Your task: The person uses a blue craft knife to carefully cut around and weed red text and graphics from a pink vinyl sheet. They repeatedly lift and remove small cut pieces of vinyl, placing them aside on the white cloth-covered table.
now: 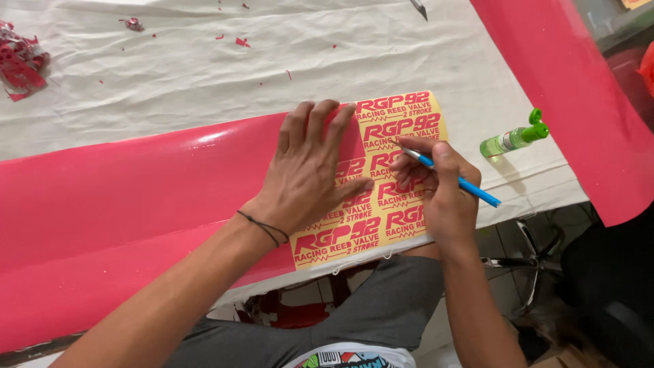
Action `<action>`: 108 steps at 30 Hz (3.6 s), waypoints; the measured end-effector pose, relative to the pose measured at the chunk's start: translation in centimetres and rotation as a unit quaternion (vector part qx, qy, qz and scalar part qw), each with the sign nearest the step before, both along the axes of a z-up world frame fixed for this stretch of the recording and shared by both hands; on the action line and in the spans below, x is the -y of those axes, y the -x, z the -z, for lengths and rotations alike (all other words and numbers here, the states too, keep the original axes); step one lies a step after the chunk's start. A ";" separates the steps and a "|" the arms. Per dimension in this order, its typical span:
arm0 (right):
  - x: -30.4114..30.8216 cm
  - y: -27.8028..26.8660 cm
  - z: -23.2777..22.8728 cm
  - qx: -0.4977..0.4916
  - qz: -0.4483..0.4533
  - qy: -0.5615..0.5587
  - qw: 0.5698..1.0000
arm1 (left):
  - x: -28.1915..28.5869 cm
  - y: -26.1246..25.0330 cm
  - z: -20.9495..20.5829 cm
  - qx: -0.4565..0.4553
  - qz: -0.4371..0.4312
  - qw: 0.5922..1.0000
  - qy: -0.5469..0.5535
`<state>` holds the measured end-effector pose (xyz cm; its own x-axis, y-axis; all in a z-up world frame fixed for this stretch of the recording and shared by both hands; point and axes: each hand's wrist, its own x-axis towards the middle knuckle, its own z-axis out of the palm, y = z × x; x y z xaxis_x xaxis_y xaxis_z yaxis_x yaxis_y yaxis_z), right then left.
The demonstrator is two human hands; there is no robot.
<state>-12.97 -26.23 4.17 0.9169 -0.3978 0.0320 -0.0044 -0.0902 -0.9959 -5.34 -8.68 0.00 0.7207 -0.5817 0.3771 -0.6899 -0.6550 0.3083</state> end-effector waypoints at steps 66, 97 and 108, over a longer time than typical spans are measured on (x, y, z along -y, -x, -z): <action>0.0 -3.2 -0.8 -0.090 -0.087 0.033 0.992 | -1.2 -5.4 -1.7 -0.001 0.134 0.984 0.114; -0.2 -3.3 -1.2 -0.102 -0.071 0.046 0.991 | -0.5 -5.2 -1.4 0.042 0.138 0.979 0.142; 0.0 -3.0 -0.8 -0.056 -0.078 0.057 0.994 | -0.2 -5.5 -1.3 0.051 0.162 0.984 0.047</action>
